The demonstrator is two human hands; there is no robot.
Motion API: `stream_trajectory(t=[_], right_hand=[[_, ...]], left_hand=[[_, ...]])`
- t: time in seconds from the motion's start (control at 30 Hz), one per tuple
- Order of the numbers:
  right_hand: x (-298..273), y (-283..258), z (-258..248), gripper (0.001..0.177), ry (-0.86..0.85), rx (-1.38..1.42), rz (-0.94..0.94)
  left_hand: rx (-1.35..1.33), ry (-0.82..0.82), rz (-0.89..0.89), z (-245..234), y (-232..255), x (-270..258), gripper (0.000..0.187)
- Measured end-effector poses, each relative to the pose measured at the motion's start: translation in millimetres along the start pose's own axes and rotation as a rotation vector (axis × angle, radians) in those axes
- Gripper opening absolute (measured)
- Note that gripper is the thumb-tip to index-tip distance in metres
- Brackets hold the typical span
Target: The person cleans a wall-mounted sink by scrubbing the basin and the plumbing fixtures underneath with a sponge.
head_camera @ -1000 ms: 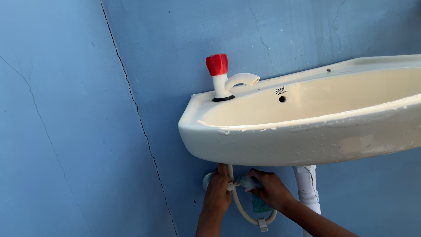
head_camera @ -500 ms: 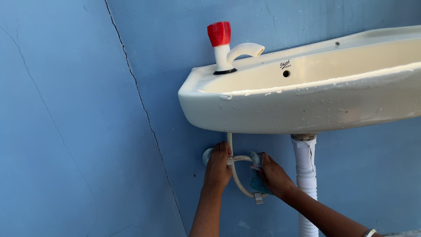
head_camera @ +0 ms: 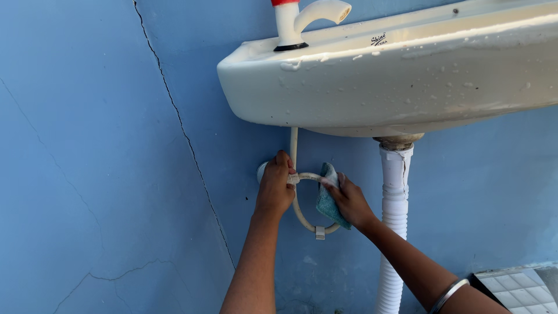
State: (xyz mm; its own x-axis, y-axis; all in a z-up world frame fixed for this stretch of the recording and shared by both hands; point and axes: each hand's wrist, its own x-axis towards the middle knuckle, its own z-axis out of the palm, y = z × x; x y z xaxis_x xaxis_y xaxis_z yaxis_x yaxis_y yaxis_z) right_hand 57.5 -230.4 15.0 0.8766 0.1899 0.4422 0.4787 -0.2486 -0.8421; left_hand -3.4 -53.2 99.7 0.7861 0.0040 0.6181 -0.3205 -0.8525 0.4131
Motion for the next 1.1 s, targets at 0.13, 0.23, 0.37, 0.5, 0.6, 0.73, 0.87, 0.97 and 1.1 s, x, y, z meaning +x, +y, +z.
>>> stream_trajectory(t=[0.13, 0.23, 0.37, 0.5, 0.6, 0.73, 0.87, 0.97, 1.1], right_hand=[[-42, 27, 20, 0.045, 0.108, 0.545, 0.173], [-41, 13, 24, 0.042, 0.159, 0.249, 0.170], [0, -27, 0, 0.043, -0.021, -0.502, -0.084], [38, -39, 11, 0.036, -0.028, -0.872, -0.679], [33, -19, 4, 0.034, -0.064, -0.704, -0.601], [-2, 14, 1, 0.033, 0.016, -0.028, -0.143], [-57, 32, 50, 0.046, 0.267, 0.667, 0.266], [-67, 28, 108, 0.043, 0.453, 1.067, 0.352], [-53, 32, 164, 0.037, 0.475, 1.437, 0.541]], left_hand=[[0.007, 0.008, 0.012, 2, -3, 0, 0.043], [-0.002, 0.000, 0.013, 1, -2, -1, 0.042], [0.015, -0.005, 0.031, -1, 1, 0, 0.039], [0.040, 0.005, 0.059, -2, -1, 0, 0.040], [0.009, 0.015, 0.082, 2, -3, -5, 0.040], [-0.012, 0.001, 0.043, 0, 0, -1, 0.041], [-0.028, 0.007, 0.004, -3, 5, -4, 0.039], [-0.029, 0.004, -0.031, -6, 10, -5, 0.039], [-0.034, -0.003, -0.032, -9, 12, -4, 0.040]])
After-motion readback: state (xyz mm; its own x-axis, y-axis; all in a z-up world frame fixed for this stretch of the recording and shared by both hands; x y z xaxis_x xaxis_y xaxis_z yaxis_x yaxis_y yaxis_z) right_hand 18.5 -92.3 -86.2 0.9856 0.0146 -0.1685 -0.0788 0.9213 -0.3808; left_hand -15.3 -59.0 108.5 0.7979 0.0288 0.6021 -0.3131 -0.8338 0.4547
